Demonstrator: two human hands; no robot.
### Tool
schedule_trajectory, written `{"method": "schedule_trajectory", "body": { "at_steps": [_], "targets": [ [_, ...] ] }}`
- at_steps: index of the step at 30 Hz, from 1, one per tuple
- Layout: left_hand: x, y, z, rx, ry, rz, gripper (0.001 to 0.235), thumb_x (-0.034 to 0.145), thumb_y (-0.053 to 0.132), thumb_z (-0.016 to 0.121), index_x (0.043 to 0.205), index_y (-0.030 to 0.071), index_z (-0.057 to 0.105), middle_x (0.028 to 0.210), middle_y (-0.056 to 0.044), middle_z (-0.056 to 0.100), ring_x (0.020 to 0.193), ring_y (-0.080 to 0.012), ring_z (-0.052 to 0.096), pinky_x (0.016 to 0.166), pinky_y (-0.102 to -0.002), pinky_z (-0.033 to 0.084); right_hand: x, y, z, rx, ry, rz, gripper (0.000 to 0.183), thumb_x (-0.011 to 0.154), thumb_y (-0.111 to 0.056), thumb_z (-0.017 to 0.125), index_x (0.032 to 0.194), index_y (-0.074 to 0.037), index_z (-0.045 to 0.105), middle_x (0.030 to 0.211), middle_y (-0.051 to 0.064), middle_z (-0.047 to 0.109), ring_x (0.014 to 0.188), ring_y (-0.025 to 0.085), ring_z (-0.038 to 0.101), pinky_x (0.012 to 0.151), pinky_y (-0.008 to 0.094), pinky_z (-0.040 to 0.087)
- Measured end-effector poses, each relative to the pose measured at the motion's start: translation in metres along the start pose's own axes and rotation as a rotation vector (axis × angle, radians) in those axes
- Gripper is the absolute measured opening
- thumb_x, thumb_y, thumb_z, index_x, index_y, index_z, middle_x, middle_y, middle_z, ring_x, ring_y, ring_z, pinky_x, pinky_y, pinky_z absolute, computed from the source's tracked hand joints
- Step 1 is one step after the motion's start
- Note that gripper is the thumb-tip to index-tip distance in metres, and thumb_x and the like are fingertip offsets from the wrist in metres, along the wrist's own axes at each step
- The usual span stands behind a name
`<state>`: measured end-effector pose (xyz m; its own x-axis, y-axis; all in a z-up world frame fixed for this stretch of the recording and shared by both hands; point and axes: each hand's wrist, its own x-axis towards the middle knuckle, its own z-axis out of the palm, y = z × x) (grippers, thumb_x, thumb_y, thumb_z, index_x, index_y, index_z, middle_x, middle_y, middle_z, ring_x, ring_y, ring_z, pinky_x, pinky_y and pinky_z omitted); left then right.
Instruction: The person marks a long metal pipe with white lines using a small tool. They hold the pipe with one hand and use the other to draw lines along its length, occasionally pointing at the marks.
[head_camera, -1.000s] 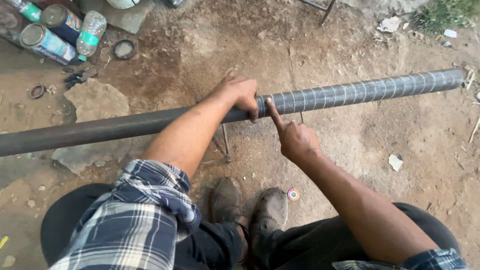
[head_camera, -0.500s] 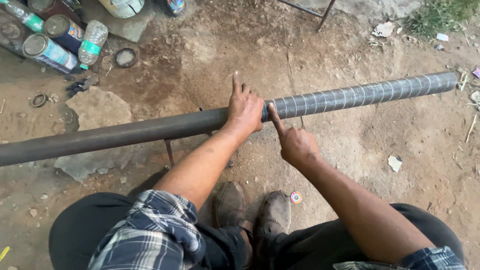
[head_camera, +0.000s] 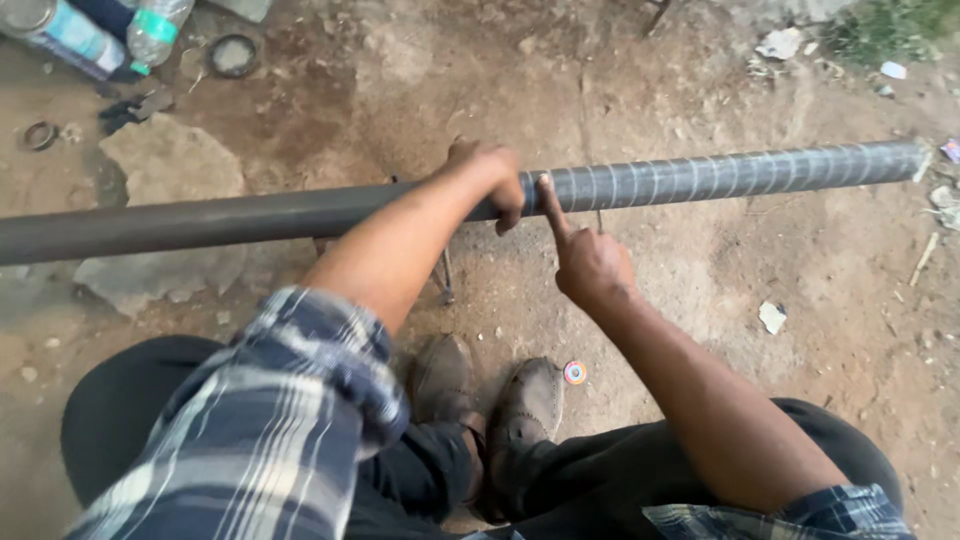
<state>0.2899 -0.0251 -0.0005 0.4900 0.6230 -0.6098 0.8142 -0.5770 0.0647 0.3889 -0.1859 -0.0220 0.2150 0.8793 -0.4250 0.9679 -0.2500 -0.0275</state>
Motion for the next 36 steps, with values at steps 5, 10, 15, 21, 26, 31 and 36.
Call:
{"method": "schedule_trajectory", "body": {
  "at_steps": [5,10,15,21,26,31,36],
  "targets": [
    [0.002,0.001,-0.006,0.017,-0.032,0.012,0.075,0.051,0.038,0.095,0.119,0.012,0.076,0.129,-0.011,0.072,0.119,-0.0288,0.069,0.107,-0.046,0.050,0.001,0.000,-0.003,0.011,-0.046,0.030,0.118,0.087,-0.005,0.062,0.162,-0.040,-0.022,0.100,0.023,0.075,0.088,0.039,0.075,0.077,0.052,0.061],
    [-0.006,0.014,0.028,0.264,0.323,0.023,0.062,0.065,0.037,0.088,0.118,0.009,0.073,0.130,-0.015,0.067,0.131,-0.0313,0.056,0.121,-0.065,0.018,-0.001,-0.002,-0.003,0.035,-0.009,-0.001,0.119,0.083,-0.005,0.063,0.162,-0.032,-0.022,0.097,0.024,0.074,0.086,0.040,0.075,0.076,0.052,0.061],
    [-0.004,0.016,0.053,0.359,0.547,-0.011,0.049,0.082,0.030,0.071,0.126,0.008,0.069,0.136,-0.015,0.063,0.135,-0.0343,0.051,0.121,-0.067,0.006,-0.004,-0.001,-0.012,0.067,0.010,-0.008,0.124,0.080,-0.009,0.071,0.162,-0.030,-0.021,0.094,0.026,0.074,0.084,0.041,0.073,0.077,0.051,0.060],
    [0.000,0.011,0.059,0.429,0.579,-0.003,0.054,0.077,0.033,0.073,0.124,0.007,0.067,0.137,-0.015,0.060,0.135,-0.0338,0.047,0.114,-0.070,0.008,0.003,0.006,-0.020,0.093,-0.087,0.133,0.129,0.085,-0.019,0.076,0.163,-0.031,-0.025,0.094,0.026,0.073,0.078,0.038,0.076,0.066,0.046,0.066],
    [-0.005,0.012,0.050,0.350,0.496,0.032,0.045,0.078,0.029,0.074,0.118,0.009,0.073,0.132,-0.013,0.065,0.133,-0.0331,0.052,0.119,-0.069,0.010,0.002,0.005,-0.006,0.078,0.027,0.057,0.132,0.078,-0.015,0.079,0.162,-0.027,-0.021,0.093,0.028,0.072,0.078,0.043,0.073,0.068,0.051,0.062],
    [-0.008,0.010,0.043,0.271,0.466,0.073,0.048,0.074,0.030,0.077,0.118,0.010,0.074,0.126,-0.013,0.069,0.129,-0.0313,0.056,0.121,-0.066,0.012,0.006,0.007,0.002,0.142,0.048,0.058,0.132,0.075,-0.010,0.076,0.162,-0.029,-0.021,0.087,0.030,0.071,0.080,0.047,0.072,0.072,0.053,0.060],
    [-0.006,0.006,0.035,0.219,0.416,0.089,0.056,0.069,0.037,0.081,0.116,0.009,0.073,0.124,-0.014,0.068,0.127,-0.0320,0.056,0.120,-0.064,0.012,0.011,0.007,0.007,0.177,0.034,0.079,0.131,0.076,-0.006,0.073,0.161,-0.032,-0.023,0.087,0.030,0.071,0.081,0.046,0.072,0.072,0.055,0.060]
  ]
}}
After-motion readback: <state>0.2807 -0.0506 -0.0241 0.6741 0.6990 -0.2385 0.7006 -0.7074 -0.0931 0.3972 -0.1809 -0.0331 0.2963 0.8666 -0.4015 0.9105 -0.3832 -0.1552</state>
